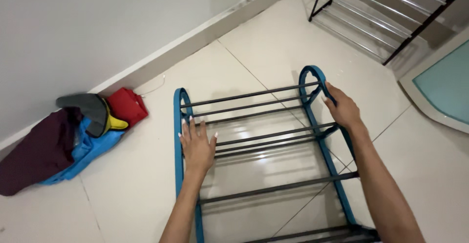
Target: The person assembles a blue metal shoe rack by hand. They connect the side frames to the horizontal bars, lift the structure to an upright position, and adjust the joints to ensure stability.
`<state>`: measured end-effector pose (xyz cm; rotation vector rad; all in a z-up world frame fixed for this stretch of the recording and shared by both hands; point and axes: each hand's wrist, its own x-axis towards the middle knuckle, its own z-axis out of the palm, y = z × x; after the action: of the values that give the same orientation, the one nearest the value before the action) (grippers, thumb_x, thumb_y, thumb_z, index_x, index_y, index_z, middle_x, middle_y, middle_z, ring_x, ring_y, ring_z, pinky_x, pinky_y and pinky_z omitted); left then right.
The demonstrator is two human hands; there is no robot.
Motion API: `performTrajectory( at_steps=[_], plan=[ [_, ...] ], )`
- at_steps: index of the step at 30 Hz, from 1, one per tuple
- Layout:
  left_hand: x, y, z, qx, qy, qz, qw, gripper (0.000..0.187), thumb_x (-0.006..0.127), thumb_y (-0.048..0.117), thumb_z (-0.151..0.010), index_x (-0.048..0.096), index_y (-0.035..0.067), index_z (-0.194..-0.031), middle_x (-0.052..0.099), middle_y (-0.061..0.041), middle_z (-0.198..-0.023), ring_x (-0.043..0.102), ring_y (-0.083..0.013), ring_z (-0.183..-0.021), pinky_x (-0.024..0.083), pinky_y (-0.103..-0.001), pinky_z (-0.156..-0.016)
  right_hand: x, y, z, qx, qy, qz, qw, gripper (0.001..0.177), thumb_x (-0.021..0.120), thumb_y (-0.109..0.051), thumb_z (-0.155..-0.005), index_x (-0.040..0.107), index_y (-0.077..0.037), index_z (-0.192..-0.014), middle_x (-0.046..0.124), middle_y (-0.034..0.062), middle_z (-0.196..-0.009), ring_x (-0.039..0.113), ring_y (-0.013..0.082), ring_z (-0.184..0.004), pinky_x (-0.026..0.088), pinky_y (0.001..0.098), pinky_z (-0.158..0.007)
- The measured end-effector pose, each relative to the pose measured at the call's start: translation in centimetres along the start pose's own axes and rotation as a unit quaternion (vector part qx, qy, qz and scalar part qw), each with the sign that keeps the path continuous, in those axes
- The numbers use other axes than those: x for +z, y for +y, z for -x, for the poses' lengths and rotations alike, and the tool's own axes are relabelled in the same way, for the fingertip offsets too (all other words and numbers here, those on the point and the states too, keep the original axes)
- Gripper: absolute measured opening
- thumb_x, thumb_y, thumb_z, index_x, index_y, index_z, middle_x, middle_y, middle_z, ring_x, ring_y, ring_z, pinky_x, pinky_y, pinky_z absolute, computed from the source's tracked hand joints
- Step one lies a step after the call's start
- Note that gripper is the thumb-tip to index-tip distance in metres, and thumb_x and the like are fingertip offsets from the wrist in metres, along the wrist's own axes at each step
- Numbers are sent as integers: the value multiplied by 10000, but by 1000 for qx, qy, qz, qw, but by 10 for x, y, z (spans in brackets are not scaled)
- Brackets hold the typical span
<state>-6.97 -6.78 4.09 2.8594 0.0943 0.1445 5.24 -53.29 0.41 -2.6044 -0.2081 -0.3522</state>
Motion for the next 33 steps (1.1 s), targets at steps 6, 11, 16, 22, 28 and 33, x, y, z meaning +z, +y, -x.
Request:
performTrajectory(
  at_steps=[6,11,16,22,28,33],
  plan=[
    [-4,-16,26,122,-53,1,991,568,630,457,-918,539,293,-1454,497,-62,-1490,354,-287,-1440,170,-679,-1158,-27,-31,61,102,-122,25,987,757,577,-546,-920,341,-299,-1596,335,159,-1619,648,364,-1140,527,472,-948],
    [9,-18,12,173,34,-1,984,392,575,342,-1000,589,306,-1390,633,7,-1309,490,-229,-1378,244,-657,-1176,-41,-67,65,124,-145,189,963,792,664,-622,-816,430,-357,-1525,359,111,-1612,665,340,-1127,601,514,-824],
    [25,-20,-30,190,42,29,981,503,602,449,-967,556,240,-1422,594,-56,-1339,483,-261,-1346,252,-657,-1147,-29,-52,30,96,-92,196,972,609,664,-542,-883,567,-362,-1457,416,123,-1584,674,357,-1127,586,525,-829],
    [61,-18,-106,192,79,-13,978,532,591,494,-955,544,291,-1445,550,-50,-1425,420,-275,-1419,162,-656,-1191,-10,-26,-14,116,-54,191,973,486,646,-554,-939,668,-263,-1328,476,112,-1544,681,367,-1092,574,533,-830],
    [69,-10,-126,102,82,-91,987,694,629,467,-903,433,214,-1519,407,-82,-1573,280,-280,-1506,166,-621,-1204,4,-5,-49,129,-48,208,969,495,634,-597,-972,691,-233,-1304,539,94,-1475,642,349,-1175,546,564,-890],
    [31,-16,-87,102,90,-19,991,559,576,172,-964,458,107,-1506,396,-91,-1628,297,-283,-1548,289,-545,-1199,10,4,-52,61,-19,274,960,526,669,-603,-909,681,-255,-1303,441,114,-1549,426,377,-1384,325,726,-1044]
  ],
)
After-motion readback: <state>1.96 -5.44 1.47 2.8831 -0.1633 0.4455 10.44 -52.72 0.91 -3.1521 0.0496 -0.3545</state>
